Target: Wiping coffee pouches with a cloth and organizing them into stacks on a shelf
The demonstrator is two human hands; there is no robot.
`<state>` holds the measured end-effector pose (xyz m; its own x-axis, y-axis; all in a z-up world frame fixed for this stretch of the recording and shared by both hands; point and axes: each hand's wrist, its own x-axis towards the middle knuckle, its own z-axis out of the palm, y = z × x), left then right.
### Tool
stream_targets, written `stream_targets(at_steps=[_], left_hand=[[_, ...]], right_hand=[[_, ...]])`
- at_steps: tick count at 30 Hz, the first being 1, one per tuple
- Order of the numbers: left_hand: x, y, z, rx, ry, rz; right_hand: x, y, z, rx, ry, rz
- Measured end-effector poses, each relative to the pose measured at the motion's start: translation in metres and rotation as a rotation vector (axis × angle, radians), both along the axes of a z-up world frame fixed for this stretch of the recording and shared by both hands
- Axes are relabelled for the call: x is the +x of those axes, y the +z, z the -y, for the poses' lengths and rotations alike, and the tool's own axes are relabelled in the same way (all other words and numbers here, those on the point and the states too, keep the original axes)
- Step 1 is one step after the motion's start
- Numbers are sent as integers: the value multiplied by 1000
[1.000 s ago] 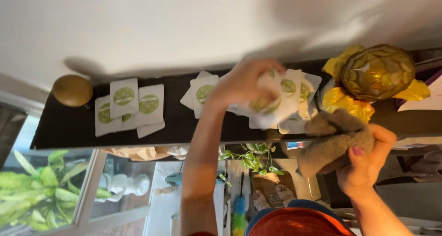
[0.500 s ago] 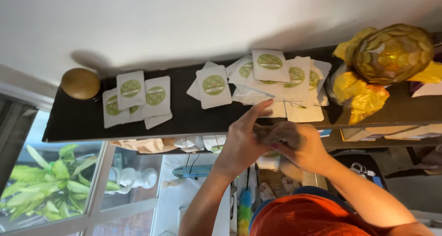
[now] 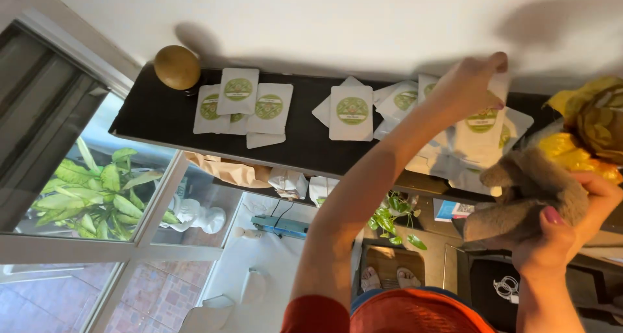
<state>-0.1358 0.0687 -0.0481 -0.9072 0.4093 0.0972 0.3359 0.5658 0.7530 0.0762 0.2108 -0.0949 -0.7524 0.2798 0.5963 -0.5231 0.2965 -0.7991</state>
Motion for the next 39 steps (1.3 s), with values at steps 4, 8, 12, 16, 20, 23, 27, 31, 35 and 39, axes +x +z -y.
stream_targets(at_steps=[4, 8, 12, 16, 20, 23, 27, 31, 35, 39], left_hand=[[-47, -68, -7, -368, 253, -691], [35, -23, 122, 52, 486, -528], [64, -48, 290, -19, 1309, -477], [64, -121, 402, -374, 1738, 2], [62, -101, 403, -468, 1634, 62], [58, -93, 399, -455, 1636, -13], [56, -90, 408, -257, 1625, 72], [74, -96, 417, 225, 1482, -298], [150, -67, 384, 589, 1414, -333], [235, -94, 353, 1000, 1122, -465]], right_hand=[[-8, -43, -11, -129, 30, -26], [-1, 11, 9, 119, 182, -86], [-15, -18, -2, 210, 181, 141], [-40, -69, 17, -723, 462, 828], [-44, -47, 68, -1007, 775, 995], [-33, -29, 94, -1125, 1195, 1105], [-27, -38, 102, -1174, 844, 1509], [-11, 53, 144, -945, 616, 1559], [-13, 34, 151, -870, 713, 1601], [-9, 32, 170, -908, 745, 1283]])
